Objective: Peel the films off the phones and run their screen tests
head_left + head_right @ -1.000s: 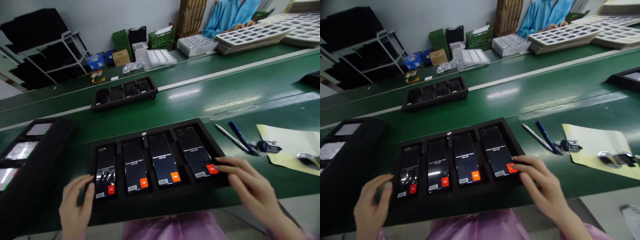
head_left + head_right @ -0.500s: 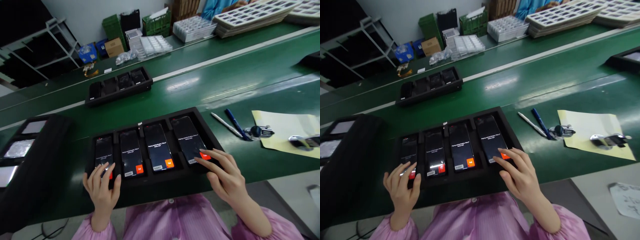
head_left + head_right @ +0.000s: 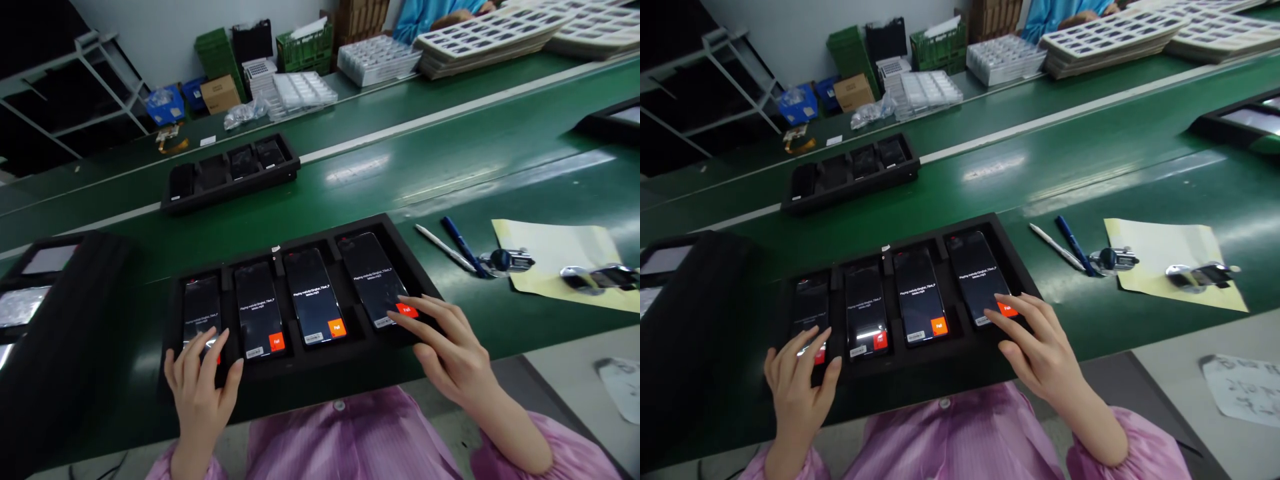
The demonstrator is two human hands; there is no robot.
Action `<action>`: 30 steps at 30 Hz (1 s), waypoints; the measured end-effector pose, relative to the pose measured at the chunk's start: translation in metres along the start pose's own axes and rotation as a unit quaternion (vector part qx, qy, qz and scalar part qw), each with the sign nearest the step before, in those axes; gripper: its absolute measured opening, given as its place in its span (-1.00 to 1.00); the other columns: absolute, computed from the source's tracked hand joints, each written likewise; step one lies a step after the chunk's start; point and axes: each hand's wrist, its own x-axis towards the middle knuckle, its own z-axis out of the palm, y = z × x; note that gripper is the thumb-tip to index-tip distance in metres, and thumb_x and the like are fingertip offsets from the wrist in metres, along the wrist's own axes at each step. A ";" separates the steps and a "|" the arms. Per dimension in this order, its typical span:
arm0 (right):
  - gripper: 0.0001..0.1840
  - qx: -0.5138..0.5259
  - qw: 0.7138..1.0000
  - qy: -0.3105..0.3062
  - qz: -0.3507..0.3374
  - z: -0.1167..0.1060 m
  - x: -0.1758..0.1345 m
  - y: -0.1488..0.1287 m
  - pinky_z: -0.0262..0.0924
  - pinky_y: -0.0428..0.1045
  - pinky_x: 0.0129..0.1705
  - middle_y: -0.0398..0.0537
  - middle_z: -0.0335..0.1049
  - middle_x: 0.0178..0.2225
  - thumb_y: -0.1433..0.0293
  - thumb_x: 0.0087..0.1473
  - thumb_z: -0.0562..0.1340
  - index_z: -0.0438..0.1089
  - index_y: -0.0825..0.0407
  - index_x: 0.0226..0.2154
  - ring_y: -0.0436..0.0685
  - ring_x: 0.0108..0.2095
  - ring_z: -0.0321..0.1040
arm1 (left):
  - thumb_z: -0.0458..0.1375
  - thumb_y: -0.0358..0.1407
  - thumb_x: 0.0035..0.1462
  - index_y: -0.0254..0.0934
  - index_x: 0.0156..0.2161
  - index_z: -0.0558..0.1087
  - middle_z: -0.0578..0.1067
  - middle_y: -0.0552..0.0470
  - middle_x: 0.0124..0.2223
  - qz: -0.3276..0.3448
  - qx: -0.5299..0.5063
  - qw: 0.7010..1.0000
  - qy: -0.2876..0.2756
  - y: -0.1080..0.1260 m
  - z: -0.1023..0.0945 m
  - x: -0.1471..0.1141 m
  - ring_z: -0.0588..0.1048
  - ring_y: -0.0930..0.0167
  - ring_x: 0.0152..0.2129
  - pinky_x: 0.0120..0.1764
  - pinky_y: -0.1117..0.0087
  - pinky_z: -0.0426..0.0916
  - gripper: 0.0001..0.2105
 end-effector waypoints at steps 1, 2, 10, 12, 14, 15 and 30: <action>-0.62 -0.004 1.000 -0.006 -0.002 0.001 -0.001 0.000 0.35 0.29 0.13 0.12 0.41 0.17 0.40 0.39 0.08 0.47 -0.05 0.14 0.32 0.10 0.38 | 0.13 -0.19 0.38 -0.18 0.23 0.44 0.49 -0.20 0.14 0.007 -0.008 1.000 -0.005 0.000 -0.002 0.000 0.42 0.15 0.12 0.43 -0.07 -0.05 -0.62; -0.63 -0.007 1.000 -0.008 -0.004 0.002 -0.002 0.000 0.35 0.29 0.13 0.13 0.41 0.16 0.38 0.40 0.08 0.48 -0.04 0.12 0.33 0.10 0.38 | 0.11 -0.20 0.39 -0.20 0.23 0.43 0.48 -0.21 0.15 0.015 -0.015 1.000 -0.012 0.000 -0.004 0.001 0.42 0.16 0.13 0.44 -0.06 -0.07 -0.63; -0.68 -0.054 0.997 -0.045 -0.020 0.003 0.002 -0.003 0.28 0.37 0.15 0.22 0.32 0.25 0.33 0.43 0.10 0.51 0.02 0.05 0.41 0.16 0.30 | 0.17 -0.26 0.37 -0.31 0.15 0.48 0.48 -0.25 0.16 0.068 -0.025 0.997 -0.039 0.000 -0.008 0.015 0.42 0.19 0.12 0.47 -0.03 -0.11 -0.69; -0.68 -0.033 0.999 -0.035 -0.013 0.003 0.007 -0.011 0.26 0.34 0.18 0.23 0.31 0.27 0.36 0.43 0.09 0.51 0.05 0.04 0.40 0.20 0.28 | 0.17 -0.23 0.38 -0.32 0.15 0.48 0.49 -0.25 0.15 0.076 -0.016 0.996 -0.039 0.001 -0.005 0.018 0.43 0.19 0.11 0.47 -0.04 -0.12 -0.68; -0.64 0.010 0.999 -0.032 -0.021 0.007 0.016 -0.022 0.25 0.29 0.20 0.23 0.31 0.25 0.36 0.45 0.05 0.50 0.07 0.07 0.35 0.22 0.27 | 0.13 -0.20 0.40 -0.32 0.16 0.48 0.50 -0.25 0.14 0.082 -0.010 0.996 -0.038 0.002 -0.003 0.019 0.44 0.19 0.10 0.46 -0.04 -0.12 -0.67; -0.63 0.028 0.998 -0.043 -0.035 0.010 0.021 -0.029 0.25 0.28 0.20 0.22 0.32 0.25 0.32 0.47 0.04 0.50 0.06 0.07 0.34 0.22 0.26 | 0.11 -0.20 0.41 -0.32 0.17 0.48 0.50 -0.24 0.14 0.083 -0.011 0.996 -0.039 0.003 -0.003 0.019 0.44 0.19 0.10 0.46 -0.04 -0.13 -0.66; -0.73 0.049 0.994 -0.017 -0.096 0.033 0.053 -0.045 0.17 0.34 0.20 0.20 0.39 0.17 0.41 0.42 0.11 0.46 0.02 0.04 0.34 0.12 0.35 | 0.08 -0.23 0.43 -0.25 0.16 0.49 0.48 -0.19 0.17 0.069 -0.050 0.993 -0.078 -0.001 -0.018 0.003 0.38 0.22 0.19 0.47 -0.03 -0.18 -0.69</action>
